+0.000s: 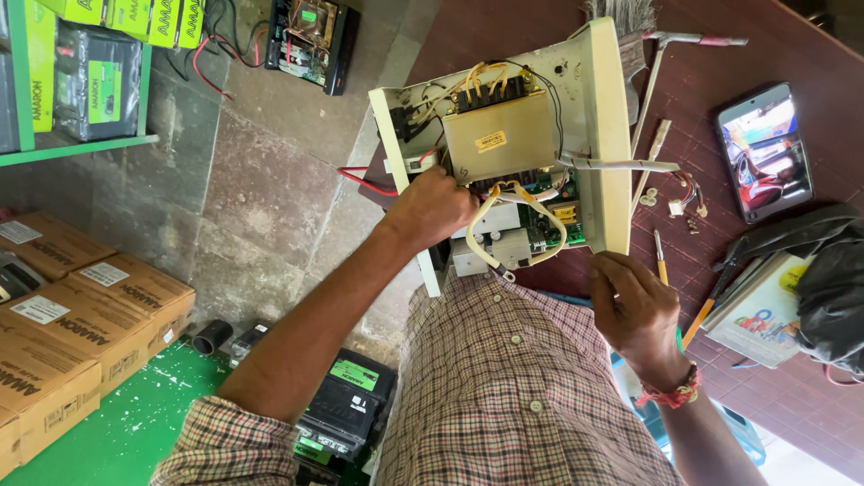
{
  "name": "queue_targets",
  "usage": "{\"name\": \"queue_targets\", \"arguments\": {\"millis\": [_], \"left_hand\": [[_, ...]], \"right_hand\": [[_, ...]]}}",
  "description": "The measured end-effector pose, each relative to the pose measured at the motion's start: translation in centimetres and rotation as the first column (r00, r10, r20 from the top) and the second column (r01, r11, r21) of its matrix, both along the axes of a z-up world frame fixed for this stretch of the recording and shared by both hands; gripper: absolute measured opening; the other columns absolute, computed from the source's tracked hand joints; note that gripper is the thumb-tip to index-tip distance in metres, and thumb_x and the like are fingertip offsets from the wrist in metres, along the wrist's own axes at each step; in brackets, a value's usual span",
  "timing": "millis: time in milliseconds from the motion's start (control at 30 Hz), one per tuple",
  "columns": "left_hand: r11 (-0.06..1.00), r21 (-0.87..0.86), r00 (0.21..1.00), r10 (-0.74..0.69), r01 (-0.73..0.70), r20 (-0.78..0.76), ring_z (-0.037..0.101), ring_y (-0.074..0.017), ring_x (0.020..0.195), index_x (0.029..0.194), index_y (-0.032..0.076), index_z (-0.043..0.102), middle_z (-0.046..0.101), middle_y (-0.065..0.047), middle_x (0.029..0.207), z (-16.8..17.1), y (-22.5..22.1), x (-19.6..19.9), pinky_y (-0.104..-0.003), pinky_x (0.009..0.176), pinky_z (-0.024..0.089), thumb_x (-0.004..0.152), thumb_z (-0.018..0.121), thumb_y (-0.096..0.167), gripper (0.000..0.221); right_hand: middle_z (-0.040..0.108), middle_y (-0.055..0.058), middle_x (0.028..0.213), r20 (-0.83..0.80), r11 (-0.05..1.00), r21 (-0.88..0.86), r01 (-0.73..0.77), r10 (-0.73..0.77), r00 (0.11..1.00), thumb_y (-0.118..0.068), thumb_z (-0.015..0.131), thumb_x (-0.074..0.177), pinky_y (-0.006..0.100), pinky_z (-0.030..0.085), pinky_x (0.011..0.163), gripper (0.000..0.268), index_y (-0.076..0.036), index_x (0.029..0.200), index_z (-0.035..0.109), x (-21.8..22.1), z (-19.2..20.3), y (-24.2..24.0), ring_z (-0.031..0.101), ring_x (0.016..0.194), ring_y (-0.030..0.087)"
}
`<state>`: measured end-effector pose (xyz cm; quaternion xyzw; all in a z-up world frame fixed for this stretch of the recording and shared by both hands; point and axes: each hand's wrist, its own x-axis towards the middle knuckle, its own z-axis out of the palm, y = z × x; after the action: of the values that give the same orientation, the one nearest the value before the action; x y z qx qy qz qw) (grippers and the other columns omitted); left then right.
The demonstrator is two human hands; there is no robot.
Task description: The person uses a screwdriver to tighten screws on an open electronic device, then uses a multimeter probe to test connections inside the unit. The person manipulates wires and components within the device's casing.
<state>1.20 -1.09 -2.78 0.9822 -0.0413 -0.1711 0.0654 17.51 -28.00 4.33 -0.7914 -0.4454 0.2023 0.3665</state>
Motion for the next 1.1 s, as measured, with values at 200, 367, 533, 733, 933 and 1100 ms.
{"name": "queue_targets", "arguments": {"millis": [200,367,533,733,933,1100], "left_hand": [[1.0,-0.007,0.998,0.004,-0.003,0.055,0.069,-0.021,0.057,0.064,0.016,0.07,0.065,-0.002,0.057,0.14,0.24,0.0,-0.038,0.06,0.054,0.073,0.071,0.015,0.009],[1.0,-0.019,1.0,0.005,-0.005,0.025,0.069,-0.0208,0.056,0.059,0.017,0.069,0.065,-0.003,0.056,0.07,0.27,0.1,-0.038,0.06,0.054,0.07,0.073,0.014,0.012],[0.999,-0.036,0.999,0.033,-0.032,0.003,0.068,-0.0193,0.055,0.061,0.016,0.07,0.065,-0.002,0.055,0.27,-0.05,0.18,-0.038,0.062,0.055,0.07,0.074,0.013,0.011],[1.0,0.029,0.999,0.002,-0.001,-0.045,0.07,-0.0175,0.061,0.065,0.016,0.071,0.066,0.0,0.058,0.67,-0.36,0.07,-0.038,0.069,0.055,0.073,0.073,0.011,0.01],[0.999,0.035,0.999,0.01,-0.008,-0.043,0.07,-0.0179,0.064,0.068,0.016,0.073,0.066,0.0,0.059,0.94,-0.47,0.07,-0.037,0.071,0.055,0.076,0.072,0.011,0.01],[1.0,0.021,0.999,0.02,-0.019,-0.048,0.069,-0.0186,0.062,0.074,0.015,0.076,0.067,-0.001,0.059,0.95,-0.55,0.05,-0.038,0.073,0.054,0.077,0.071,0.011,0.007]], "right_hand": [[0.075,0.015,0.102,0.02,1.0,-0.009,-0.021,0.021,1.0,0.004,0.069,0.094,0.031,0.063,0.069,0.009,0.002,0.102,0.07,-0.27,-0.17,-0.12,0.076,0.083,0.025],[0.075,0.015,0.102,-0.001,1.0,0.003,-0.021,0.021,1.0,0.004,0.069,0.095,0.03,0.063,0.067,0.008,0.003,0.103,0.07,-0.22,-0.41,-0.08,0.076,0.082,0.024],[0.075,0.015,0.101,0.025,1.0,0.009,-0.015,0.015,1.0,0.003,0.069,0.095,0.031,0.063,0.069,0.007,0.003,0.102,0.07,0.01,-0.25,-0.23,0.075,0.082,0.024],[0.075,0.016,0.102,0.041,0.999,0.019,-0.033,0.033,0.999,0.004,0.069,0.095,0.031,0.063,0.07,0.009,0.004,0.104,0.07,-0.01,-0.22,-0.22,0.076,0.083,0.025],[0.075,0.015,0.101,0.024,1.0,0.009,-0.025,0.025,0.999,0.004,0.069,0.095,0.03,0.062,0.068,0.008,0.004,0.103,0.071,0.06,-0.22,-0.27,0.075,0.081,0.024],[0.075,0.015,0.101,0.035,1.0,0.013,-0.013,0.013,0.999,0.004,0.069,0.095,0.03,0.063,0.069,0.007,0.003,0.102,0.071,0.05,-0.34,-0.54,0.075,0.082,0.024]]}}
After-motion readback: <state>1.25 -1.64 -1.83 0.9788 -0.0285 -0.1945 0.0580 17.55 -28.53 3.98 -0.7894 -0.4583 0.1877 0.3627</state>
